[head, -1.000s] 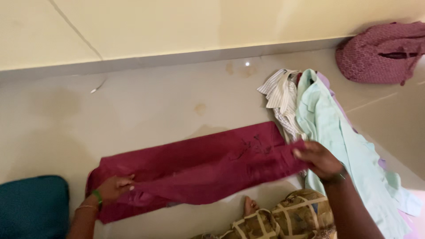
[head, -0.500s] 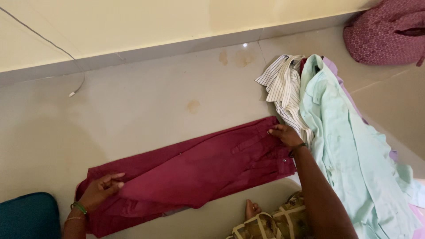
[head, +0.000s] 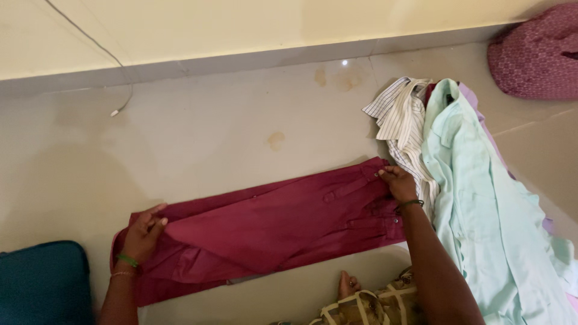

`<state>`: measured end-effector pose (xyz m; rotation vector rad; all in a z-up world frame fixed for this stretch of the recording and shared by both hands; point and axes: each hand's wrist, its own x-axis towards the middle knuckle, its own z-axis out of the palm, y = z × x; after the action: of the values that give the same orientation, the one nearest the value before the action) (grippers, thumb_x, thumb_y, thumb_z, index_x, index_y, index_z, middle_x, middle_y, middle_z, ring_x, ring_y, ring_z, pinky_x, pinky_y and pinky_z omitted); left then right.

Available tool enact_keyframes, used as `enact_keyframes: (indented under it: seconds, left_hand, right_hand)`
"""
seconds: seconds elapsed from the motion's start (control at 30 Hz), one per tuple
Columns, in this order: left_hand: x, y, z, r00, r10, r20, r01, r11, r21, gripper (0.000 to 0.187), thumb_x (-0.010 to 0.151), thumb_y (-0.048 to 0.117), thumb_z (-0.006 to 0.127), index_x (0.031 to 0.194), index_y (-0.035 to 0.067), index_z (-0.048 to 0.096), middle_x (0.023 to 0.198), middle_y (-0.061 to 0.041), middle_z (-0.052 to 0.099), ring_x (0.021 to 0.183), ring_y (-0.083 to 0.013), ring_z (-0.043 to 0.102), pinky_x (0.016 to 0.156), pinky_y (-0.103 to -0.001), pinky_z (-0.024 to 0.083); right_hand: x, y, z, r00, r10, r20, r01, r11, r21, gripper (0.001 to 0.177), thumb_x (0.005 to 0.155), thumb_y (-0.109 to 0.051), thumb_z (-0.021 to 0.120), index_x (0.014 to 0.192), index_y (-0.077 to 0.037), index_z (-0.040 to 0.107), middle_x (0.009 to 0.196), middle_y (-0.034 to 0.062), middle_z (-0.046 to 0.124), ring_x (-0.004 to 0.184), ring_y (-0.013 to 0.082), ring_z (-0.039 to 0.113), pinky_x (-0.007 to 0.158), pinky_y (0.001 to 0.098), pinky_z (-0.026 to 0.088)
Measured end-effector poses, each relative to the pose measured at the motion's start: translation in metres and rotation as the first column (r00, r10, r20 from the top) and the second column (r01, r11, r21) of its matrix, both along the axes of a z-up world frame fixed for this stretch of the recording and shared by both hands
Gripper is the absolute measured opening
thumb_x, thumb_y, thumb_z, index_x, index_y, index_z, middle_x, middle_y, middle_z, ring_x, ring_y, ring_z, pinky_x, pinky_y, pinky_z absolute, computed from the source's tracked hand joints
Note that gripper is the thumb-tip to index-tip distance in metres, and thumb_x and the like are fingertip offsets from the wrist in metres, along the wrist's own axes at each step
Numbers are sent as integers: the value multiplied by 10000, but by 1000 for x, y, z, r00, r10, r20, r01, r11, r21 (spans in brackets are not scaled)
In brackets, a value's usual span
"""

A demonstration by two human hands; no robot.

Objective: The person folds a maroon collared shirt by spreading it flat on the floor, smoothing it with their hands, and folding in the sleeves and sides before placing it in a pile with other shirts.

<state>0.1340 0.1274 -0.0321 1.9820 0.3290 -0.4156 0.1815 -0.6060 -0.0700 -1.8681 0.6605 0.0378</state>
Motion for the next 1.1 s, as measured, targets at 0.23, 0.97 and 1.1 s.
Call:
enact_keyframes:
  seconds: [0.23,0.97,1.1]
  left_hand:
    - [2,-12,2,991,42,123,-73,963,258,546,968,310,672,1504,256,584,1202,-188,728,1104,-278,667,958,-370,512]
    - [4,-23,12,989,-140,-47,145,980,139,226,866,290,812,981,97,832,940,-43,822,907,-126,706,868,-299,570]
    - [-2,-24,-1,993,0,116,-3,1000,28,176,889,251,777,955,88,801,910,-15,800,846,-96,684,795,-276,554]
  right_hand:
    - [1,8,-20,991,0,134,16,993,-118,299,946,-214,785,1143,6,733,989,118,761,862,149,660,796,295,531]
    - [3,7,-16,959,10,285,44,982,-182,307,979,-236,782,1152,13,730,1040,70,743,917,113,646,845,271,515]
    - [-4,9,-15,996,-5,95,34,951,-309,316,985,-265,805,1151,-1,753,958,132,735,837,156,611,778,307,498]
